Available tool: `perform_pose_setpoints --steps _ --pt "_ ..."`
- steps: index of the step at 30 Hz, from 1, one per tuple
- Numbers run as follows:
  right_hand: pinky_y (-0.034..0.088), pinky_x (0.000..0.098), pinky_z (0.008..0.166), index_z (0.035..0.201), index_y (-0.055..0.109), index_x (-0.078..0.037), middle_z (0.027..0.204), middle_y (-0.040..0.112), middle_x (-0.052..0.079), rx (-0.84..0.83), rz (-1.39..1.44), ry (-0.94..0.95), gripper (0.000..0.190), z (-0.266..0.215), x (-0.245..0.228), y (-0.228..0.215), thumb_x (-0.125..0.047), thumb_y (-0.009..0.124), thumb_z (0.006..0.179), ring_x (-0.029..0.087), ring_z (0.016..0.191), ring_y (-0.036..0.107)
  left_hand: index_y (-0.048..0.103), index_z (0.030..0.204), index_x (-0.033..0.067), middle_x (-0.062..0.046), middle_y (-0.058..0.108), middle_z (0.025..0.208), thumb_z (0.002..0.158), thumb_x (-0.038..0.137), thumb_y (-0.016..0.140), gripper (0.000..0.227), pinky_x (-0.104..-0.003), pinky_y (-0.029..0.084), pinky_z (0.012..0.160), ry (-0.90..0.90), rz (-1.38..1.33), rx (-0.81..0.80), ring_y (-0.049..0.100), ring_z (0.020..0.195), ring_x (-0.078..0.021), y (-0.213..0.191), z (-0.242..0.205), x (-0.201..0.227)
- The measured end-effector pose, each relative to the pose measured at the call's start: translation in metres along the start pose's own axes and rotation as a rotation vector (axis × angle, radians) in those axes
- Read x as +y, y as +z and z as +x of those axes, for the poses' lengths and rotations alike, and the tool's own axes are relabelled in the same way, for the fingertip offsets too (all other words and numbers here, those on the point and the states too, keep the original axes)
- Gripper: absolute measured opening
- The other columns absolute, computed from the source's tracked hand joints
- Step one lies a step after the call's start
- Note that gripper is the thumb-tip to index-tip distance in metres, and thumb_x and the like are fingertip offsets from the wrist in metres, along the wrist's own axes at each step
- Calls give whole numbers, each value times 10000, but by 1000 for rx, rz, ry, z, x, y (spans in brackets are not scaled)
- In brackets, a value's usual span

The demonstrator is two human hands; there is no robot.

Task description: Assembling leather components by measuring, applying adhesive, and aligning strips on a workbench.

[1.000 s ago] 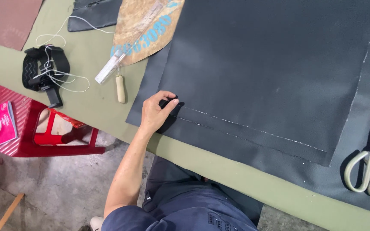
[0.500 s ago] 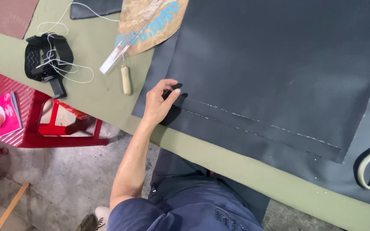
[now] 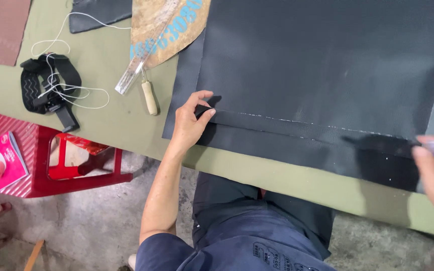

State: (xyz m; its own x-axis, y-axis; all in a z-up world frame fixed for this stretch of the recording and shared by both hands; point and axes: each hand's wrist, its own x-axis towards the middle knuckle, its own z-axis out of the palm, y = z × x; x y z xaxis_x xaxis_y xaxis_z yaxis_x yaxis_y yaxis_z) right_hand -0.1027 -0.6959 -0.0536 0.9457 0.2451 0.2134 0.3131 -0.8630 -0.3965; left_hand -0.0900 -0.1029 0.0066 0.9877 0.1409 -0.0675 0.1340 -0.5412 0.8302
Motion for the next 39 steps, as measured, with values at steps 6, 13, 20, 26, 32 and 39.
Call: perform_pose_setpoints --steps 6,13,20,26,32,39 --pt "537 403 940 1327 730 -65 1265 587 199 -137 -74 165 417 18 -58 17 -309 794 994 285 969 639 669 1258 252 74 698 972 938 186 666 327 -232 400 872 -113 -52 -42 576 910 -82 -24 -13 1" --pt "480 340 886 1064 745 -172 1031 685 26 -158 -73 93 119 42 -146 12 -285 752 1024 214 944 640 681 1179 177 51 655 945 927 69 693 274 -239 475 961 143 -254 196 622 943 -56 -30 -27 -10" --pt "454 248 736 963 716 -117 900 676 -2 -171 492 -212 44 114 -320 42 -144 750 956 117 722 585 536 1457 233 -53 580 1451 973 235 692 508 -272 511 906 391 -304 -286 559 1320 -180 23 -35 45" --pt "441 278 728 1181 712 -127 934 642 11 -206 643 -176 173 142 -365 79 -169 674 1017 129 737 550 643 1309 170 -3 698 1103 903 -32 637 453 -257 519 963 362 -312 -92 668 941 -96 -21 -19 22" --pt "592 416 654 1210 665 -171 943 613 52 -112 100 -471 397 157 -390 155 -373 767 883 280 879 711 693 1243 145 -94 682 945 848 -72 743 453 -424 552 920 483 -36 549 699 943 -310 -91 23 -18" --pt "450 355 369 909 590 -126 826 496 33 57 -280 -664 239 168 -401 221 -297 758 901 210 690 531 605 1309 178 -37 666 1238 881 -13 592 469 -300 556 881 280 -19 513 669 1160 -188 -101 47 -50"
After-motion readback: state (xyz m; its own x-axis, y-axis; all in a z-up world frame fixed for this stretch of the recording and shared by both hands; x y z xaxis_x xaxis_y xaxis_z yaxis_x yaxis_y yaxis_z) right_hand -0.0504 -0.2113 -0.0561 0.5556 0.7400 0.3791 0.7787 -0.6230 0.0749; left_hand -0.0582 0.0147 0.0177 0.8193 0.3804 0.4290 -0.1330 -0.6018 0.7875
